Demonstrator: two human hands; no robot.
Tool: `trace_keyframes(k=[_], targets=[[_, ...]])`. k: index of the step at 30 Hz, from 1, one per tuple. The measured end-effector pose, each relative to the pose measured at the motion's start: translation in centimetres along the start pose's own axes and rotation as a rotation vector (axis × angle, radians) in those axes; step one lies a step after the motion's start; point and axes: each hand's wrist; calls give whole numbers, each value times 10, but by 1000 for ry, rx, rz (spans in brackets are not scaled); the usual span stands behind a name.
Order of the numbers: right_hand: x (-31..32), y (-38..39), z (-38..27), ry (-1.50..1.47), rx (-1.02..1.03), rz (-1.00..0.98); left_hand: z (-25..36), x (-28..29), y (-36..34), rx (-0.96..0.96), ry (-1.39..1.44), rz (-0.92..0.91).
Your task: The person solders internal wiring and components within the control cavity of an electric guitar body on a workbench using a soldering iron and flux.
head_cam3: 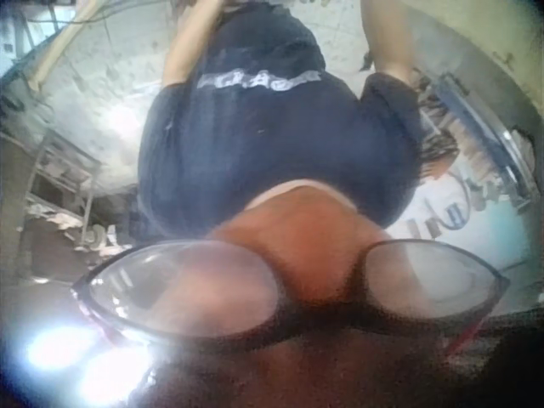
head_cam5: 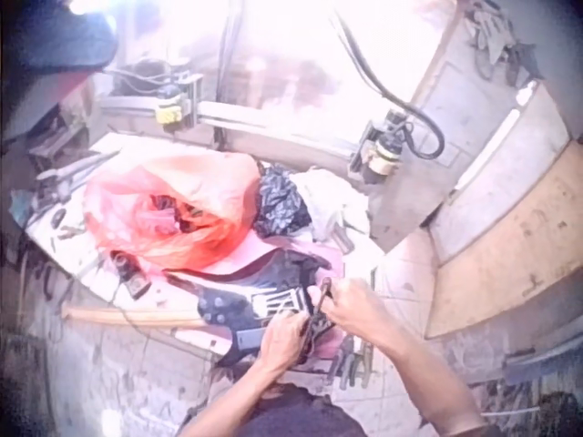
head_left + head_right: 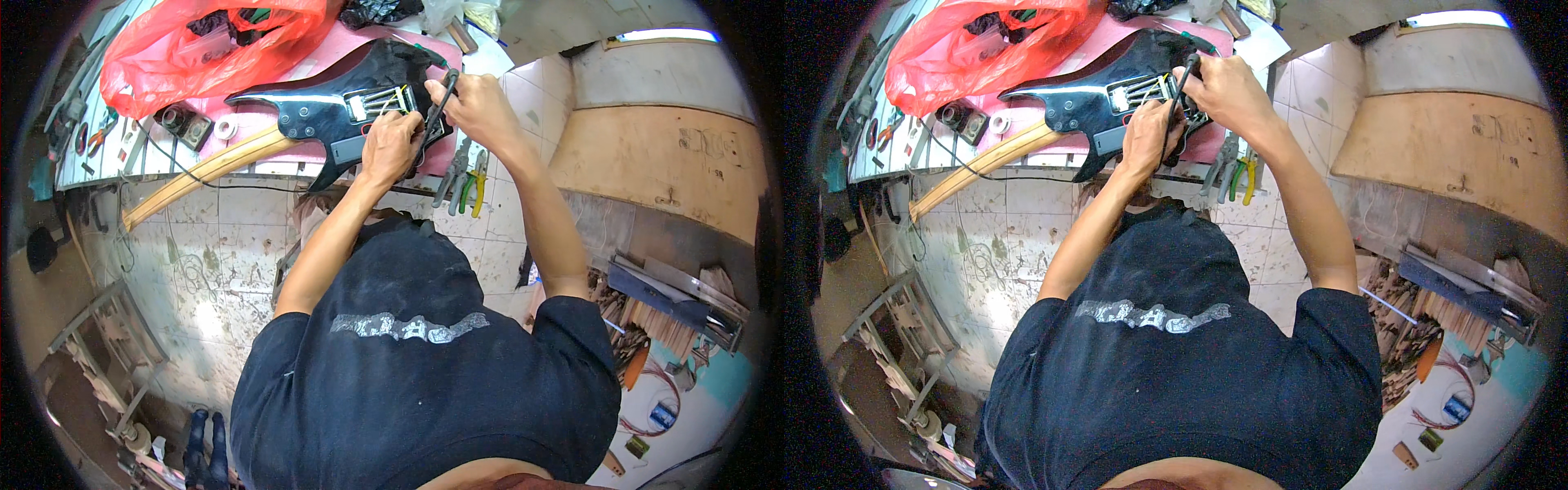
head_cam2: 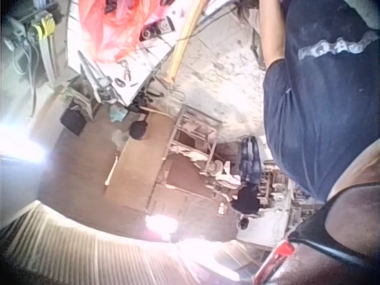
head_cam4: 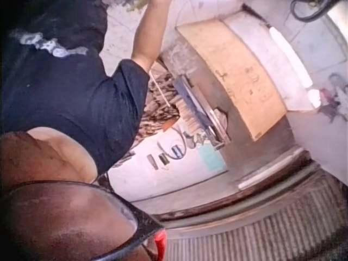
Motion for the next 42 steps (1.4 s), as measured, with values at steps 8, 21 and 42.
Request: trace_keyframes(k=[8, 21, 42], targets=[[3, -3, -8, 42, 73, 5, -8, -13, 3, 1, -10, 1], [1, -4, -9, 35, 38, 12, -7, -7, 2, -37, -11, -14], [-3, -10, -5, 201, 317, -18, -6, -6, 2, -56, 15, 13]])
Point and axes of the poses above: each hand's wrist, its own y-axis away from the middle knuckle, its own x-axis out of the back of the hand, z = x × y, and after that the axes turned 15 degrees about -y, right-handed
